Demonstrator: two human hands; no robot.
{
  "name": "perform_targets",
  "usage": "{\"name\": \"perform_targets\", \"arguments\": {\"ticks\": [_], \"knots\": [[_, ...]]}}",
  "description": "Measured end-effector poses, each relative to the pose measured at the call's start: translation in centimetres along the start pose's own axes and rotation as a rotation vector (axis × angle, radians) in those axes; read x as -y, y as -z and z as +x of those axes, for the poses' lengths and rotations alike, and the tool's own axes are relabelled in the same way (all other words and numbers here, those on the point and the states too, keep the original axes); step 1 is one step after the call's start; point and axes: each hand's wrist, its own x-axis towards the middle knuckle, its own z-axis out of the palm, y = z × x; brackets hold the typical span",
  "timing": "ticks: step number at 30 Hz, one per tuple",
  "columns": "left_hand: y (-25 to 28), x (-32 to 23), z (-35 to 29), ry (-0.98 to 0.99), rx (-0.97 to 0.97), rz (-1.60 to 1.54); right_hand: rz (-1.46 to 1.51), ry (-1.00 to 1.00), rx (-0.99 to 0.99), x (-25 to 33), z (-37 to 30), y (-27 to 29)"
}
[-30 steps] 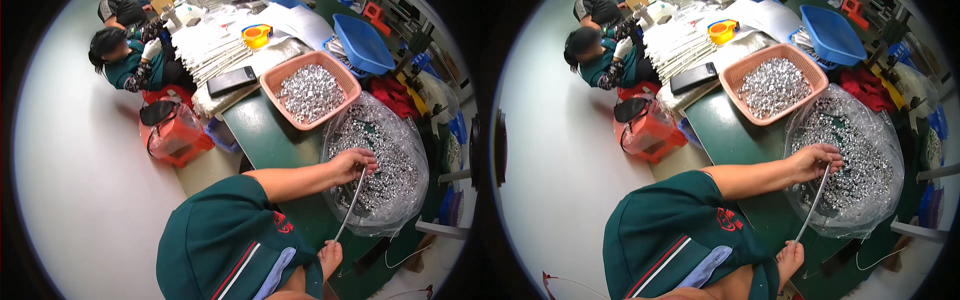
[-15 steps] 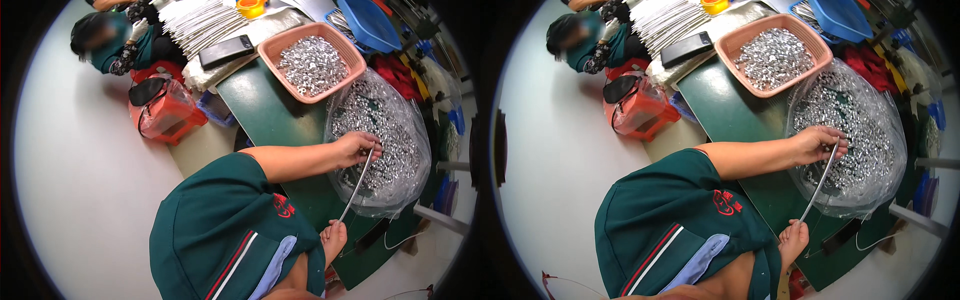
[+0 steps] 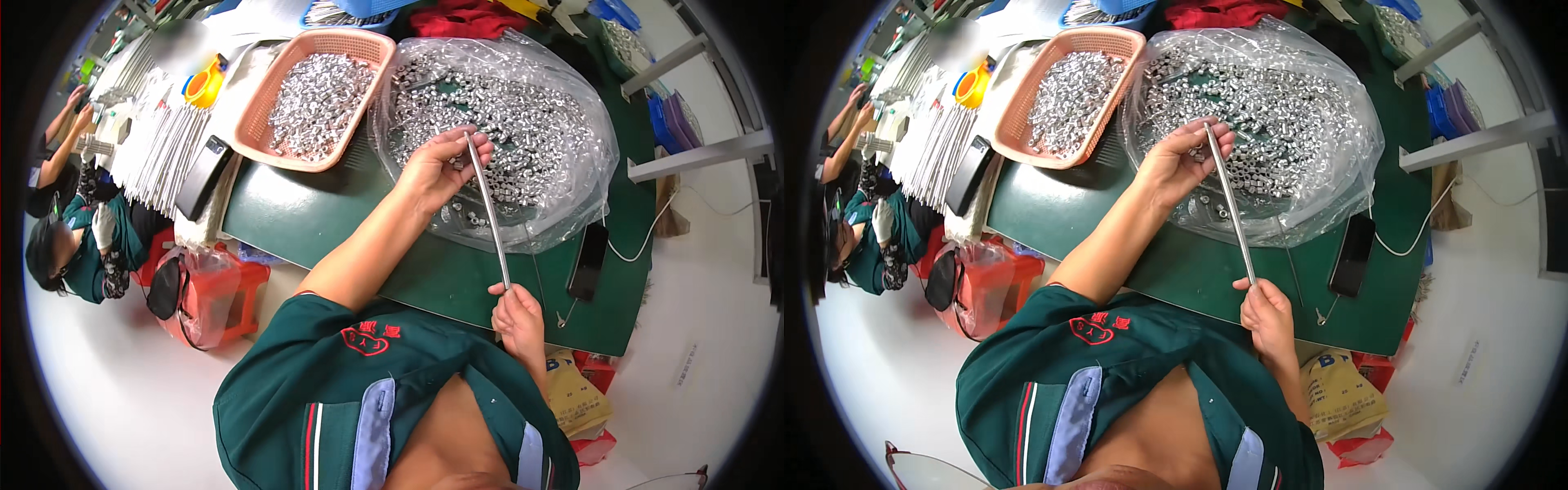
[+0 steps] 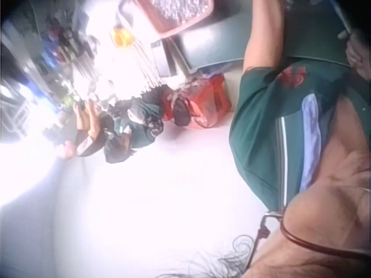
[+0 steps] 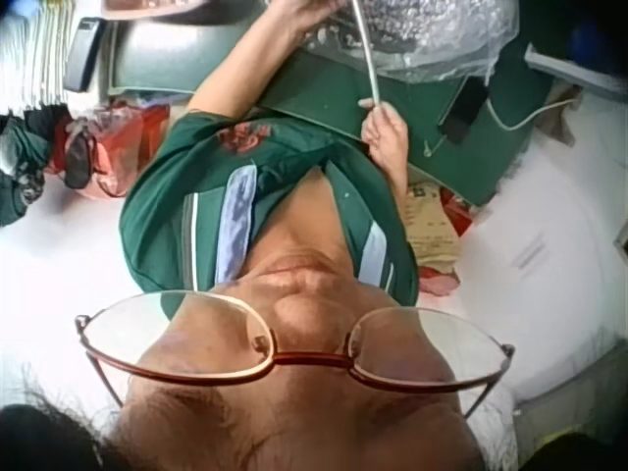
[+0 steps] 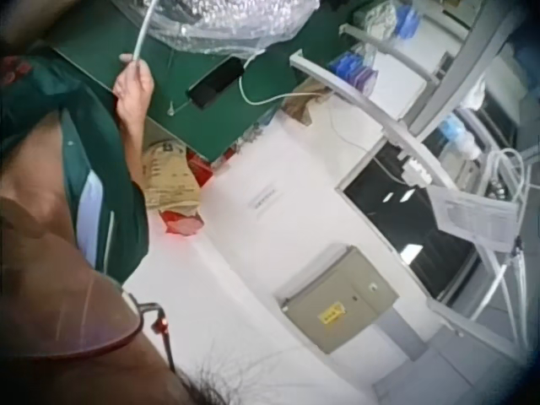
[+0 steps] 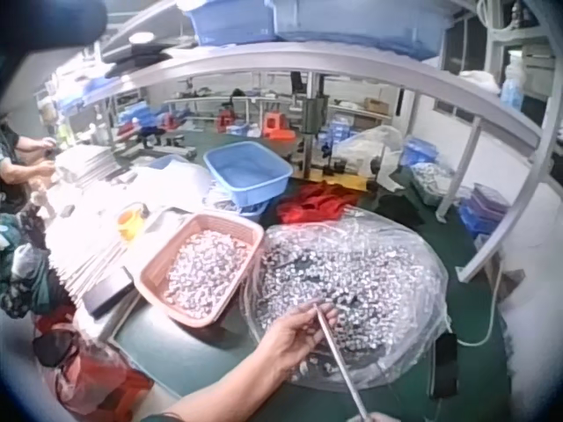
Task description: The person uses a metal rod to pick up small cylindrical metal parts from a large plastic bag and places them into a pink basket. The task involves repetitive one-at-a-time handling of the parts using the rod as a tool.
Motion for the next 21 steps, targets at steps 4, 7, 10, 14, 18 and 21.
{"name": "perform_targets", "arguments": {"ticks": [4,7,10,14,18,21], "knots": [[-0.2,0.2,-0.3,0.044,0.008,0.037,0.051,0.026,-0.048,-1.1,0.2,0.9],[-0.1,0.4,-0.4,0.059,-0.002,0.048,0.066,0.006,-0.059,-0.9,0.4,0.2],[0.0,-0.1,-0.2,0.104,0.010,0.027,0.026,0.034,-0.076,-0.7,0.4,0.3],[-0.5,-1.2,-0.3,0.074,0.087,-0.065,-0.073,0.069,-0.104,-0.3,-0.5,1.5],[-0.8,-1.5,-0.5,0.075,0.091,-0.049,-0.181,0.065,-0.123,0.2,-1.5,2.2],[-0.5,-1.2,-0.3,0.066,0.090,0.049,-0.246,0.058,-0.116,0.2,-1.9,2.6]]}}
